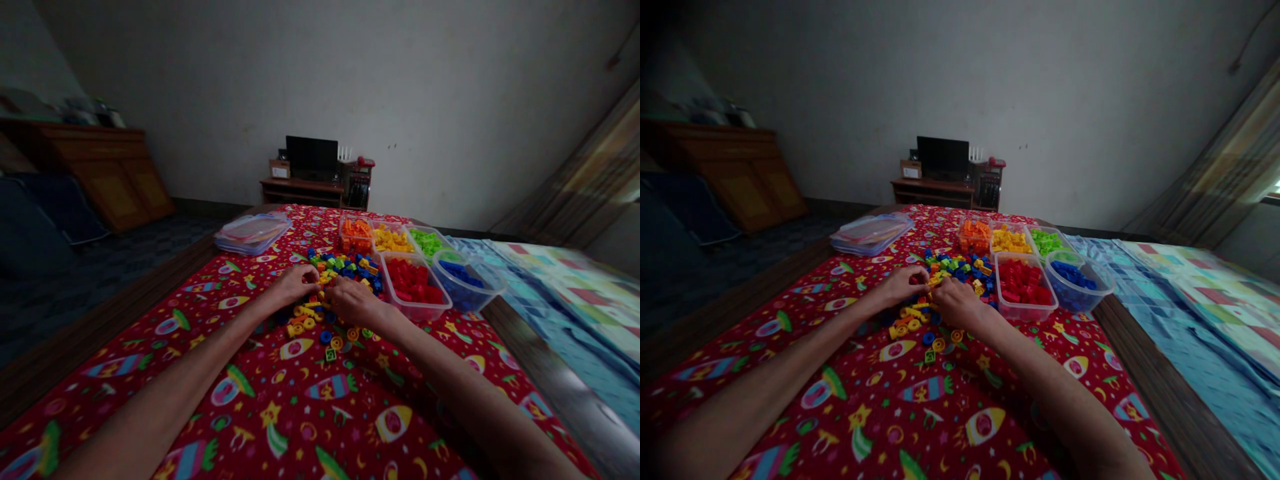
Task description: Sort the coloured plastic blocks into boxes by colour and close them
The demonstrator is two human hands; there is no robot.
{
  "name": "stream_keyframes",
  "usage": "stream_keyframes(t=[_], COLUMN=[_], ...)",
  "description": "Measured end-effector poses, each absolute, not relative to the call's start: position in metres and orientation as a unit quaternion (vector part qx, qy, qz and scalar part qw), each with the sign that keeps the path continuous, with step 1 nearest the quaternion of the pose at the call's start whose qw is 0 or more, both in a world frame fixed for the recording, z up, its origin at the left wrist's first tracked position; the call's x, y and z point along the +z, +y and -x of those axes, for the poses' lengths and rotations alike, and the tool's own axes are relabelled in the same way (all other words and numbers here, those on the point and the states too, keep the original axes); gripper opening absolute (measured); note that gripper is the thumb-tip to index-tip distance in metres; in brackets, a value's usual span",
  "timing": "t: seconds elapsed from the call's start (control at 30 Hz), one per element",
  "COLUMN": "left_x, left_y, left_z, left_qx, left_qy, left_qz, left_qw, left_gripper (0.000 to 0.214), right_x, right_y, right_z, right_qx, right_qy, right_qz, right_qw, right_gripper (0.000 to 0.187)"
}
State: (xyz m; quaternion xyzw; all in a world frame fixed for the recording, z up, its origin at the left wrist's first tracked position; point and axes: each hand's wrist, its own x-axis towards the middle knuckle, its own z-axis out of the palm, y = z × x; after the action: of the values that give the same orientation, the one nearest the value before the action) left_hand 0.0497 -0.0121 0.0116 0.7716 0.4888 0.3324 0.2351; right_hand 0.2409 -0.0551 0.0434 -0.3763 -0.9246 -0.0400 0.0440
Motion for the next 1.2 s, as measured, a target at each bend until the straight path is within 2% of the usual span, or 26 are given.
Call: stream_keyframes(t=[0.13,0.27,0.47,0.6,0.7,0.87,1.0,1.1,1.2], left_x=[0.02,0.024,0.028,0.034,0.039,0.044,0.039,0.034,0.031], left_y=[-0.011,-0.011,-0.009,-0.013,-0.019,-0.023,-0.019,-0.019,-0.023], left_z=[-0.04,-0.034,-0.031,-0.025,-0.025,-0.033,-0.037,-0.042,-0.05], left_qx=[0.336,0.331,0.326,0.264,0.255,0.243,0.25,0.259,0.254], left_qy=[0.467,0.467,0.472,0.489,0.492,0.487,0.467,0.445,0.425], left_qz=[-0.765,-0.767,-0.754,-0.754,-0.751,-0.768,-0.781,-0.792,-0.8], left_qw=[0.288,0.291,0.32,0.351,0.36,0.336,0.331,0.327,0.339], left_gripper=[0.027,0.03,0.037,0.045,0.04,0.031,0.034,0.035,0.036], right_x=[0.04,0.042,0.034,0.028,0.026,0.029,0.034,0.035,0.036], right_y=[-0.053,-0.052,-0.048,-0.051,-0.052,-0.038,-0.025,-0.023,-0.028], right_z=[-0.24,-0.241,-0.24,-0.235,-0.232,-0.239,-0.245,-0.246,-0.245], right_qx=[-0.025,0.019,0.024,-0.032,-0.035,0.105,0.183,0.236,0.288], right_qy=[-0.929,-0.932,-0.923,-0.927,-0.931,-0.893,-0.824,-0.827,-0.842], right_qz=[0.367,0.36,0.359,0.359,0.349,0.383,0.44,0.422,0.39], right_qw=[0.038,0.035,0.139,0.1,0.099,0.212,0.305,0.286,0.236], right_gripper=[0.024,0.02,0.018,0.02,0.021,0.014,0.022,0.03,0.029])
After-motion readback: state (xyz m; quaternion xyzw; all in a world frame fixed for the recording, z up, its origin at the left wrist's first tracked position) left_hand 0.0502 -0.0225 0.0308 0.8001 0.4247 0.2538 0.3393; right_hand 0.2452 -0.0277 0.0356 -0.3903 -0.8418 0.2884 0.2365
